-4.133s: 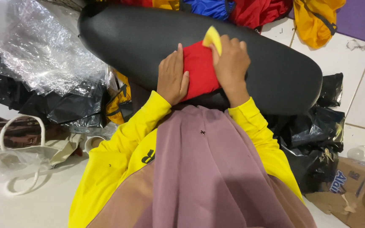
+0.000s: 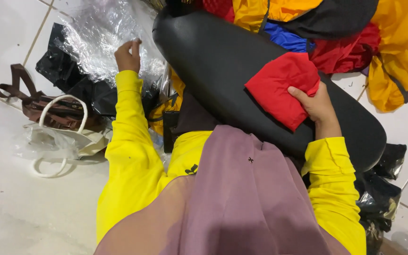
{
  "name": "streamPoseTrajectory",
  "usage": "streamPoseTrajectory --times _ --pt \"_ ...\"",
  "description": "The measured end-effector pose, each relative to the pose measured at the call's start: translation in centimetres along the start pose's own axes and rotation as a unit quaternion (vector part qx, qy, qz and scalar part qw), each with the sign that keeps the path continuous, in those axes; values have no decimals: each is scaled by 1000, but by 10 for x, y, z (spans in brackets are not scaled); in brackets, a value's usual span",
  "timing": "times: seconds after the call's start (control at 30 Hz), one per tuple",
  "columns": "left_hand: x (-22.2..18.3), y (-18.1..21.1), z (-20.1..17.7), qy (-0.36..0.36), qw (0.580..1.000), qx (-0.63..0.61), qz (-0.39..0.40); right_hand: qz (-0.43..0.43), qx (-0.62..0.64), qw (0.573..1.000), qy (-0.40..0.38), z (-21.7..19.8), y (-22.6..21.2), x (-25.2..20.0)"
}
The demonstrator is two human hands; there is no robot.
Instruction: Cleaning a red fabric cover with a sponge, folding it, and placing it into a clear plastic bag and then a black poly mailer for shipping.
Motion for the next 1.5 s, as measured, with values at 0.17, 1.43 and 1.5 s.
streamPoseTrajectory --times 0.17,1.43,1.5 --pt "-57 167 -77 16 954 -141 265 -18 -2 1000 -5 2 3 0" --pt "-218 362 89 -396 839 -362 -87 -116 213 898 366 -47 13 -25" --pt "-209 342 106 -389 832 -385 -93 -129 211 896 369 -48 14 -23"
Point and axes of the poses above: each hand's wrist, its own x-axis towards the middle knuckle, its own z-axis out of the palm, y = z × x, the point moved 4 cm from there along x, towards the middle knuckle, and after that the axes turned 7 degrees about -z, right-handed, at the moved point
